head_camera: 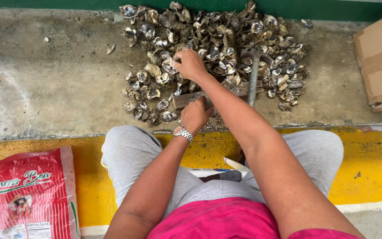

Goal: Using a hammer and a metal rod to pry open oyster shells for harvesting meat.

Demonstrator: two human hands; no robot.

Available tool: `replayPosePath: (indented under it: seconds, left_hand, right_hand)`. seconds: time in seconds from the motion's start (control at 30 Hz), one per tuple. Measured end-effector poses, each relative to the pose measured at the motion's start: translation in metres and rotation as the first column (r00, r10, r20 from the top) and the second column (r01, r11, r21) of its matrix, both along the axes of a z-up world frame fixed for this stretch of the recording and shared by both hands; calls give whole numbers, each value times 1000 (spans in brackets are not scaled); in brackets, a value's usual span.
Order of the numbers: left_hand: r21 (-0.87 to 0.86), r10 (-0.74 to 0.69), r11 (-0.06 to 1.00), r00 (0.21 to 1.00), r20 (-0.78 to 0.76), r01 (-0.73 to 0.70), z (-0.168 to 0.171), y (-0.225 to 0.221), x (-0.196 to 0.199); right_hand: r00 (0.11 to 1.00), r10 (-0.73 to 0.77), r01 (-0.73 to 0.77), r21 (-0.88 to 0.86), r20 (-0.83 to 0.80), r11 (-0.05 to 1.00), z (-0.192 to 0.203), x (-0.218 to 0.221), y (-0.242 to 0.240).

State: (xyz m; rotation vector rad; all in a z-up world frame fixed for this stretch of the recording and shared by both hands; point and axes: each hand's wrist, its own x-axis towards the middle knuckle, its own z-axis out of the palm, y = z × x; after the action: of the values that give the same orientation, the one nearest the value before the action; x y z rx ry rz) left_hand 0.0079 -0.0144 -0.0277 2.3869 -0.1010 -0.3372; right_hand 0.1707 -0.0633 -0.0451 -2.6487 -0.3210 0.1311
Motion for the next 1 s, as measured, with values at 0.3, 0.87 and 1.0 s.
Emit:
replayPosePath:
  seconds: [0.3,0.87,1.0]
  left_hand:
    - [41,-17,999,990,-143,23,-12,-2,9]
    - [116,48,993,992,-119,-34,9,34,17]
    - [187,32,982,997,-76,-18,2,40,13]
  right_hand:
    - [985,-76,123,320,-156,940,38,-63,-106]
    - [905,-300,351,131,-300,927,2,-126,-156]
    - [942,-221,252,102,-251,962,-23,-117,-152]
